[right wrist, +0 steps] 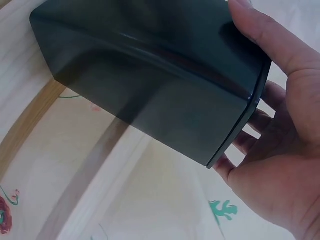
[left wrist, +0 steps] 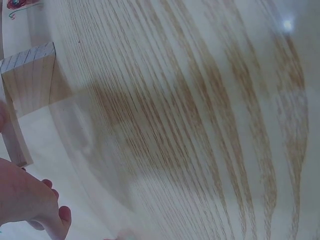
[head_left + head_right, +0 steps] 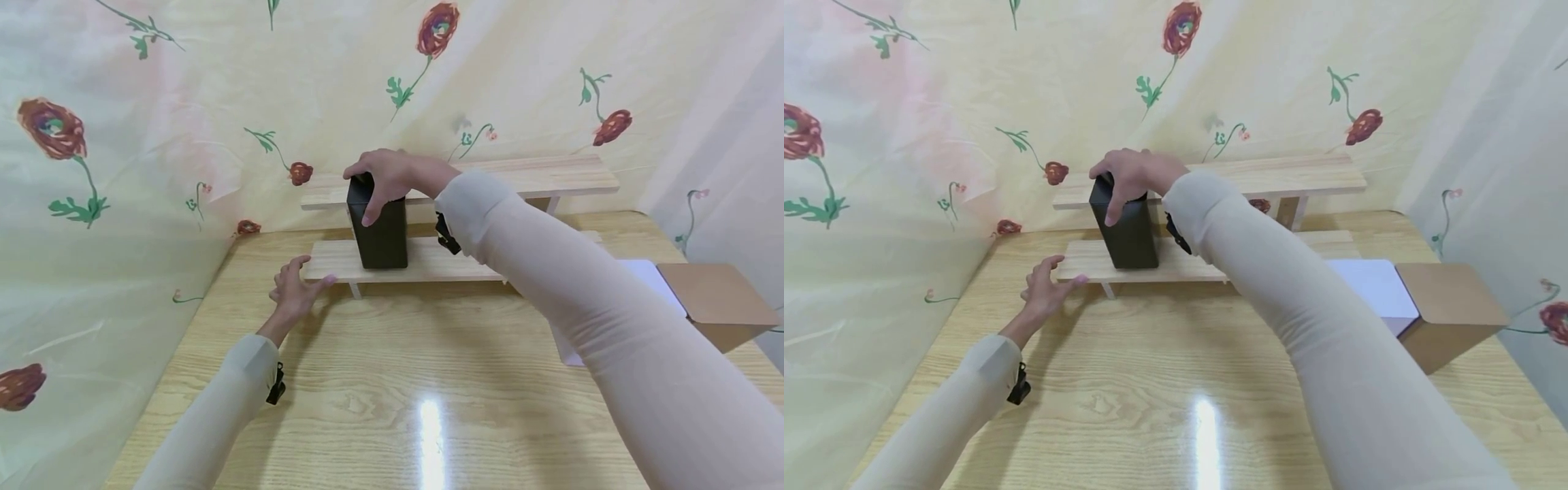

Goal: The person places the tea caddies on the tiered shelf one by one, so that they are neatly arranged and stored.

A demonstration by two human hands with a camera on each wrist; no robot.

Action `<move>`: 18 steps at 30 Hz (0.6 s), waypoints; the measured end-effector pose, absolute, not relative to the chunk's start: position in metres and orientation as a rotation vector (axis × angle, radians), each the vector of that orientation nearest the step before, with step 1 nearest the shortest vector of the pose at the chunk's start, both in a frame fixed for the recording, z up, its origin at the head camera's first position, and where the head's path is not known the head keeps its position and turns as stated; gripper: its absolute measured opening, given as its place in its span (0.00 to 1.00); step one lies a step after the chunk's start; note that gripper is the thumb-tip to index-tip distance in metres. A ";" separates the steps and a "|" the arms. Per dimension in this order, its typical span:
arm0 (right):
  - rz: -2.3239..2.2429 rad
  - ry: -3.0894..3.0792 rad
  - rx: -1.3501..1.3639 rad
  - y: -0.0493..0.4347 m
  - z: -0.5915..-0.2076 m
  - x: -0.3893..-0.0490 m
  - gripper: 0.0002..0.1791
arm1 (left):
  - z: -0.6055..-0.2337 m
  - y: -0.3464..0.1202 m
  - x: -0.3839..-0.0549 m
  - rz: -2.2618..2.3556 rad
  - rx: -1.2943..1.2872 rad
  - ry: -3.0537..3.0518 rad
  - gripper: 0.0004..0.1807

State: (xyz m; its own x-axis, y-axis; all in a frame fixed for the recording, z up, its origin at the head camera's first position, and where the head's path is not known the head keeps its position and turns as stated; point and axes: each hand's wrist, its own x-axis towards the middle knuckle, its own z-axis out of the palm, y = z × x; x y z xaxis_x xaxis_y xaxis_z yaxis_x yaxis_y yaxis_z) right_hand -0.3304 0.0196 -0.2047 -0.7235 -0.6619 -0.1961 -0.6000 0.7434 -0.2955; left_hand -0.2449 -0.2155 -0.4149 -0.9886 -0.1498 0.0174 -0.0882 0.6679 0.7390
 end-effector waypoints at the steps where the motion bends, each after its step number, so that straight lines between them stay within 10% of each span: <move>1: -0.318 2.650 -0.978 0.020 -0.207 -0.331 0.52 | -0.415 -0.216 -0.245 -1.238 0.201 -2.796 0.44; 18: -0.274 2.650 -0.985 0.007 -0.216 -0.333 0.51 | -0.415 -0.216 -0.247 -1.230 0.218 -2.793 0.43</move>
State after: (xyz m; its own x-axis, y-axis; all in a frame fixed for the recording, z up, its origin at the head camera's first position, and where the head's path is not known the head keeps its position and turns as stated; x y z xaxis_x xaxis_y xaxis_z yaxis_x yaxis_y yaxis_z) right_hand -0.3331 0.0066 -0.2156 -0.7198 -0.6612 -0.2114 -0.6038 0.7467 -0.2792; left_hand -0.2470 -0.2158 -0.4152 -0.9865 -0.1630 0.0173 -0.0973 0.6669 0.7387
